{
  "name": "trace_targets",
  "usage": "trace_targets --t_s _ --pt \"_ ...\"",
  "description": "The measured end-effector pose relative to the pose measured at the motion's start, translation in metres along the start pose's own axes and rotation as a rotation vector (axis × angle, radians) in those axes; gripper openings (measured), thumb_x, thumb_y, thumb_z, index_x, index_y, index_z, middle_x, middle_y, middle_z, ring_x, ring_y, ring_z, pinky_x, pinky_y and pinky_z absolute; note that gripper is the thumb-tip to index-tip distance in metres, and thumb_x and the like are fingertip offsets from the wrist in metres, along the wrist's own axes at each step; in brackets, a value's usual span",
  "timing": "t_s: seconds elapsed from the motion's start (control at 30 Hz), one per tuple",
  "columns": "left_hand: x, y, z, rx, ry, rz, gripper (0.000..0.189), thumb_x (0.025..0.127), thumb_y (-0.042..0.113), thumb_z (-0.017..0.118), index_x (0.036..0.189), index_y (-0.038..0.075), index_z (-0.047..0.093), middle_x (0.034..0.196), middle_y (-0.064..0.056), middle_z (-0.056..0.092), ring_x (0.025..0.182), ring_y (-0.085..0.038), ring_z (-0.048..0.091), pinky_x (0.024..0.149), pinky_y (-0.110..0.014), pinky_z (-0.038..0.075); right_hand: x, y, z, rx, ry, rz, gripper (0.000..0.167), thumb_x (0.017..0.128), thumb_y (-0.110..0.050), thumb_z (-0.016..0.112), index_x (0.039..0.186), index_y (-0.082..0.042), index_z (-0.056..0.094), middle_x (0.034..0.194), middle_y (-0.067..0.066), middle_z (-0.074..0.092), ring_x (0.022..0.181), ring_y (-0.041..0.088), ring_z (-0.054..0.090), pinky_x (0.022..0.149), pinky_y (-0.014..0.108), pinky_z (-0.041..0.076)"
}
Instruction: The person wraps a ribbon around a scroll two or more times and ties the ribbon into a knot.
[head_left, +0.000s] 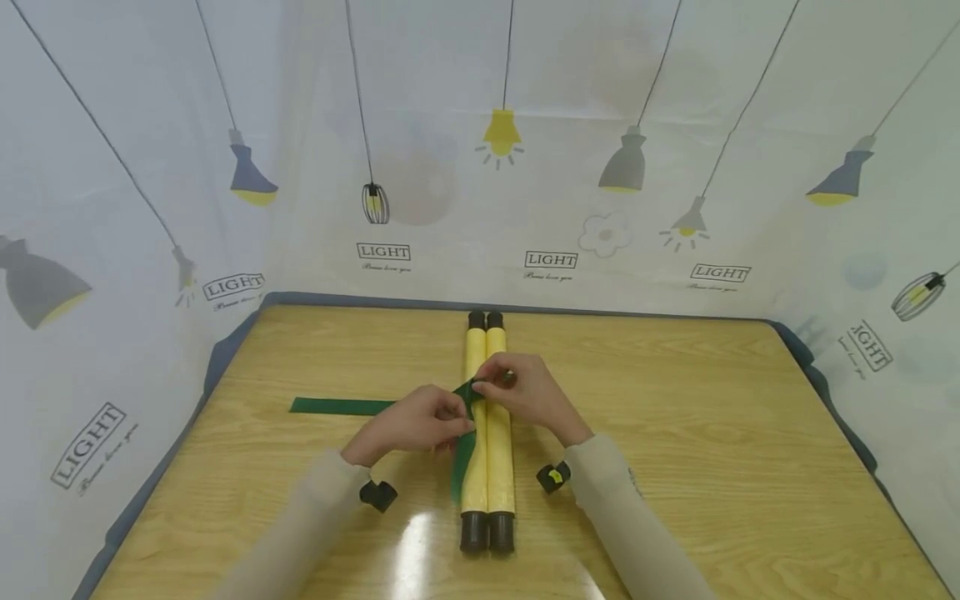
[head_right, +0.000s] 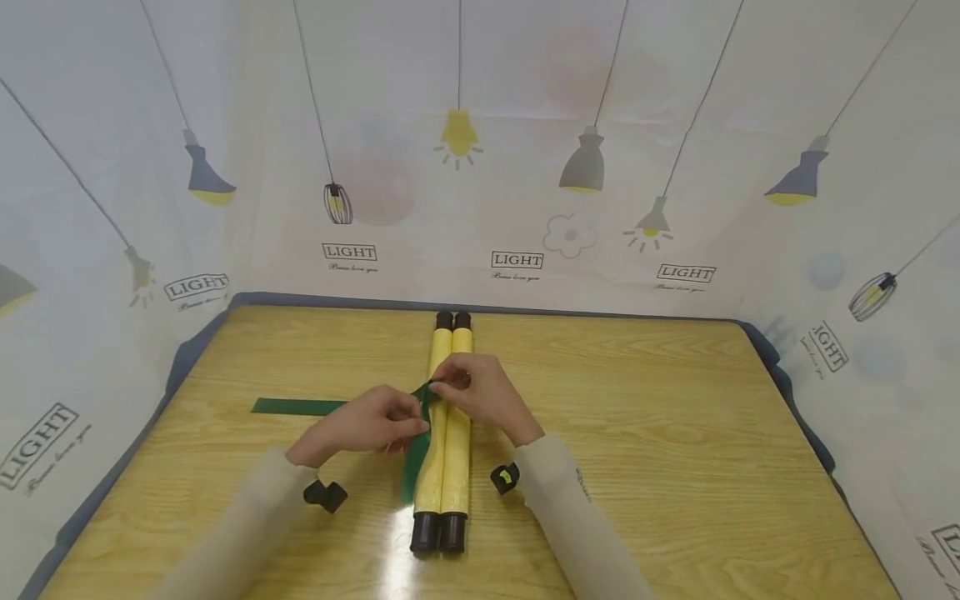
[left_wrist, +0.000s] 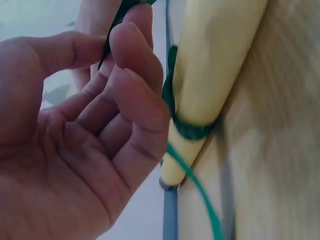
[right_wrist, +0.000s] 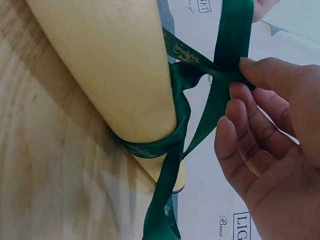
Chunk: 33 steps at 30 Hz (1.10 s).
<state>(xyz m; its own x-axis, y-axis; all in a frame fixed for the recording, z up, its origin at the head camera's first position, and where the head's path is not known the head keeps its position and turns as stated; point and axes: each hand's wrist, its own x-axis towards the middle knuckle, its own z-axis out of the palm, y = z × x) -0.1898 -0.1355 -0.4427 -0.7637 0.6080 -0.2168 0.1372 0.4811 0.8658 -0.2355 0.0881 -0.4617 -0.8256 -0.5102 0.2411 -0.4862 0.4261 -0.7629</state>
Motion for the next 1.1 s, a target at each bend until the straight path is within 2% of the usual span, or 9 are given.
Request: trace_targets --t_s 0.13,0.27,0.37,0.53,0.67,0.77,0.87,0.97,1.1 --pt "0.003 0.003 0.014 -0.108 0.031 0.013 0.024 0.104 0.024 0.062 0.089 0.006 0.068 0.061 -0.007 0.066 0.053 -0.023 0.059 0.051 -0.027 0.045 0.003 0.001 -0.003 -0.003 -0.012 -0.010 0.006 0.096 -0.020 0.074 0.096 -0.015 0.075 0.088 -0.003 0.073 0.081 0.009 0.065 0.073 0.026 0.055" --pt "0.009 0.006 0.030 -0.163 0.065 0.019 0.022 0.103 0.024 0.063 0.092 0.007 0.070 0.068 -0.011 0.073 0.055 -0.024 0.065 0.052 -0.032 0.050 0.006 0.000 -0.007 -0.027 -0.027 -0.020 0.008 0.096 -0.023 0.074 0.095 -0.014 0.075 0.087 -0.004 0.072 0.080 0.009 0.065 0.073 0.026 0.056" --pt "0.014 0.007 0.042 -0.160 0.073 0.033 0.022 0.103 0.026 0.065 0.092 0.010 0.075 0.074 -0.009 0.076 0.056 -0.018 0.067 0.052 -0.033 0.054 0.008 -0.001 -0.010 -0.038 -0.040 -0.031 0.008 0.096 -0.023 0.075 0.094 -0.015 0.074 0.085 -0.004 0.072 0.079 0.009 0.066 0.072 0.026 0.056" --pt "0.019 0.008 0.055 -0.092 0.029 0.044 0.024 0.101 0.027 0.066 0.093 0.009 0.080 0.073 -0.005 0.075 0.056 -0.011 0.065 0.055 -0.026 0.054 0.011 0.000 -0.011 -0.029 -0.059 -0.034 0.005 0.095 -0.021 0.075 0.094 -0.017 0.074 0.084 -0.004 0.072 0.077 0.009 0.065 0.070 0.025 0.056" --pt "0.020 0.009 0.052 0.047 0.022 0.076 0.028 0.102 0.028 0.065 0.086 0.010 0.080 0.067 -0.003 0.073 0.051 -0.007 0.058 0.051 -0.021 0.046 0.011 0.000 -0.012 -0.029 -0.065 -0.020 0.005 0.096 -0.022 0.075 0.094 -0.017 0.074 0.084 -0.004 0.072 0.078 0.010 0.066 0.070 0.026 0.056" --pt "0.018 0.008 0.044 0.131 0.049 0.091 0.035 0.102 0.031 0.064 0.077 0.012 0.078 0.060 0.000 0.069 0.047 -0.005 0.051 0.048 -0.020 0.040 0.011 0.001 -0.011 -0.030 -0.064 -0.011 0.005 0.096 -0.022 0.075 0.094 -0.017 0.074 0.085 -0.004 0.072 0.078 0.009 0.066 0.071 0.026 0.056" --pt "0.017 0.007 0.036 0.149 0.105 0.060 0.035 0.101 0.034 0.066 0.077 0.012 0.078 0.060 0.003 0.066 0.049 -0.006 0.051 0.049 -0.022 0.039 0.011 0.001 -0.010 -0.027 -0.065 -0.003 0.005 0.096 -0.022 0.075 0.094 -0.017 0.074 0.085 -0.004 0.072 0.079 0.009 0.065 0.072 0.026 0.056" --pt "0.014 0.009 0.028 0.156 0.194 0.011 0.029 0.100 0.034 0.068 0.084 0.012 0.078 0.069 0.002 0.069 0.055 -0.008 0.054 0.052 -0.024 0.042 0.012 0.001 -0.010 -0.022 -0.070 0.003 0.005 0.096 -0.022 0.074 0.095 -0.017 0.074 0.086 -0.003 0.072 0.080 0.009 0.065 0.072 0.026 0.056" --pt "0.013 0.013 0.015 0.141 0.315 0.002 0.025 0.099 0.033 0.070 0.086 0.011 0.076 0.076 0.000 0.069 0.061 -0.011 0.056 0.056 -0.026 0.045 0.012 -0.002 -0.011 -0.013 -0.077 0.013 0.004 0.096 -0.020 0.074 0.096 -0.016 0.074 0.086 -0.002 0.072 0.080 0.011 0.066 0.072 0.026 0.057"
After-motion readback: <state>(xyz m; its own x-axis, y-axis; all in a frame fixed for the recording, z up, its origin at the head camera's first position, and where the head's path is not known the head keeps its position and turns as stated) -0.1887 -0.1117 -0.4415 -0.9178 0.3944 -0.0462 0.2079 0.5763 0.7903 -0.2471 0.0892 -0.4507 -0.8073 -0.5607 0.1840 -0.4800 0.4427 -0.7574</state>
